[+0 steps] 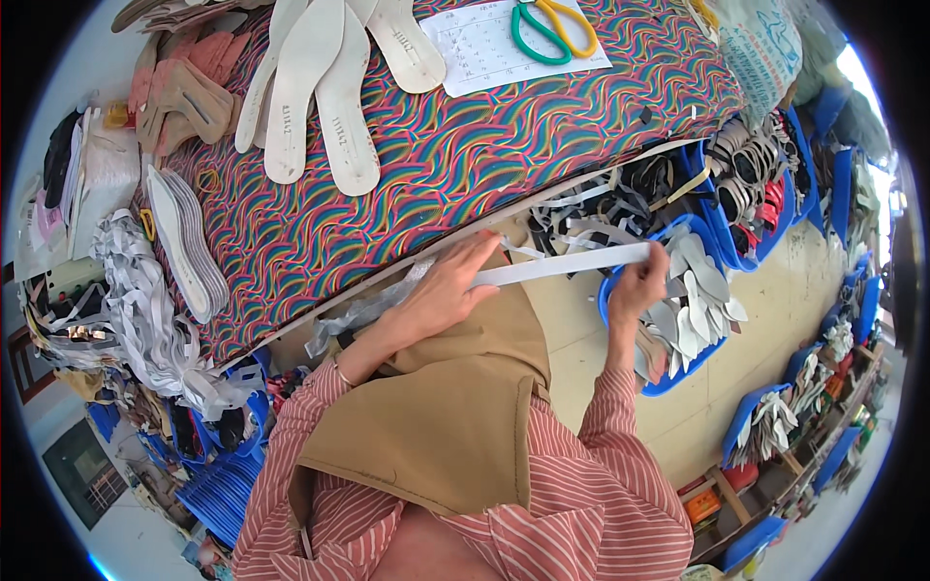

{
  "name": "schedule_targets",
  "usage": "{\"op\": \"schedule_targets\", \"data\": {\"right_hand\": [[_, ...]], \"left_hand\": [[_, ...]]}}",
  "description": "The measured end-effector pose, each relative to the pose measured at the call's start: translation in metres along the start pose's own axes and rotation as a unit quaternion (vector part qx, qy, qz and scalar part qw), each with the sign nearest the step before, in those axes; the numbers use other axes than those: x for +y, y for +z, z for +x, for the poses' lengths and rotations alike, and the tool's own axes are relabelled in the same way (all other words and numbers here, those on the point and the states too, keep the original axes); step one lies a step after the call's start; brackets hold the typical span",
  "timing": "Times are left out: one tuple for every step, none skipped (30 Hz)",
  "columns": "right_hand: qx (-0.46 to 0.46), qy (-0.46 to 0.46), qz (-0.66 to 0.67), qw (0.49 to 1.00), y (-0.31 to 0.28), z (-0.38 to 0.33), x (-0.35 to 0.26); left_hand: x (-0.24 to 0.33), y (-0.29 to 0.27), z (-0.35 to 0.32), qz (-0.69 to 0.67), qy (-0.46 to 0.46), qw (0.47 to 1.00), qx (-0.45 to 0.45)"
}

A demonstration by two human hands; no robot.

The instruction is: Applying adhesive strips to shoe insoles in a workshop.

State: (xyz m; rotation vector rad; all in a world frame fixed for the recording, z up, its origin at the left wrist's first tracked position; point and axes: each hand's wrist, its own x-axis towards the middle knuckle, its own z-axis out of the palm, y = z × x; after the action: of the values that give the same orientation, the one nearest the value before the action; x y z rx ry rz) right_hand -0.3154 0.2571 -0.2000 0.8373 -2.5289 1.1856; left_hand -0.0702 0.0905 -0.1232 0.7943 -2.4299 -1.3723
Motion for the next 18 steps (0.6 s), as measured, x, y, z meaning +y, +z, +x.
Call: {"op": "schedule_targets", "data": {"right_hand": [[0.046,-0.016,-0.007,0.999,-0.013,0.014,-0.015],[0.049,0.014,-0.006,0.999,-0.027,0.028,-0.027],[0.055,0.046,-0.008,0.997,-0.04,0.041,-0.038],[0.057,0.045,-0.011,0.997,-0.049,0.054,-0.041],[0.087,0.003,-0.006,0.996,-0.057,0.068,-0.041],[0.117,-0.042,0.0,0.992,-0.062,0.079,-0.044],[0.117,-0.036,-0.002,0.993,-0.065,0.086,-0.049],[0.115,-0.03,-0.002,0.993,-0.066,0.092,-0.055],[0.108,-0.033,0.005,0.994,-0.066,0.096,-0.064],[0.117,-0.09,0.003,0.989,-0.066,0.1,-0.074],[0.126,-0.147,0.002,0.981,-0.064,0.101,-0.081],[0.116,-0.151,0.016,0.982,-0.061,0.099,-0.088],[0.101,-0.157,0.006,0.982,-0.061,0.095,-0.095],[0.088,-0.167,-0.004,0.982,-0.06,0.091,-0.1],[0.073,-0.176,-0.011,0.982,-0.06,0.087,-0.103],[0.058,-0.186,-0.019,0.981,-0.058,0.084,-0.106],[0.05,-0.193,-0.005,0.98,-0.056,0.08,-0.106],[0.036,-0.198,-0.021,0.979,-0.054,0.078,-0.105]], "left_hand": [[0.0,0.001,0.001,0.028,0.008,0.999,-0.016],[0.003,-0.002,-0.001,0.026,0.007,1.0,-0.013],[0.009,-0.012,-0.003,-0.015,-0.04,0.998,-0.048],[0.015,-0.025,-0.006,-0.055,-0.085,0.991,-0.083],[0.022,-0.039,-0.01,-0.094,-0.131,0.98,-0.117],[0.025,-0.052,-0.015,-0.133,-0.176,0.964,-0.148],[0.03,-0.064,-0.023,-0.143,-0.177,0.967,-0.115],[0.032,-0.075,-0.032,-0.152,-0.179,0.969,-0.081],[0.029,-0.085,-0.041,-0.151,-0.185,0.968,-0.072],[0.025,-0.095,-0.051,-0.142,-0.199,0.968,-0.058],[0.023,-0.104,-0.061,-0.134,-0.214,0.967,-0.044],[0.022,-0.116,-0.074,-0.131,-0.223,0.965,-0.03],[0.021,-0.128,-0.086,-0.127,-0.21,0.969,-0.022],[0.018,-0.138,-0.098,-0.124,-0.193,0.973,-0.013],[0.019,-0.145,-0.11,-0.119,-0.181,0.976,-0.003],[0.021,-0.15,-0.12,-0.114,-0.167,0.979,0.007],[0.022,-0.153,-0.129,-0.112,-0.176,0.978,0.021],[0.025,-0.156,-0.138,-0.079,-0.183,0.98,0.025]]}}
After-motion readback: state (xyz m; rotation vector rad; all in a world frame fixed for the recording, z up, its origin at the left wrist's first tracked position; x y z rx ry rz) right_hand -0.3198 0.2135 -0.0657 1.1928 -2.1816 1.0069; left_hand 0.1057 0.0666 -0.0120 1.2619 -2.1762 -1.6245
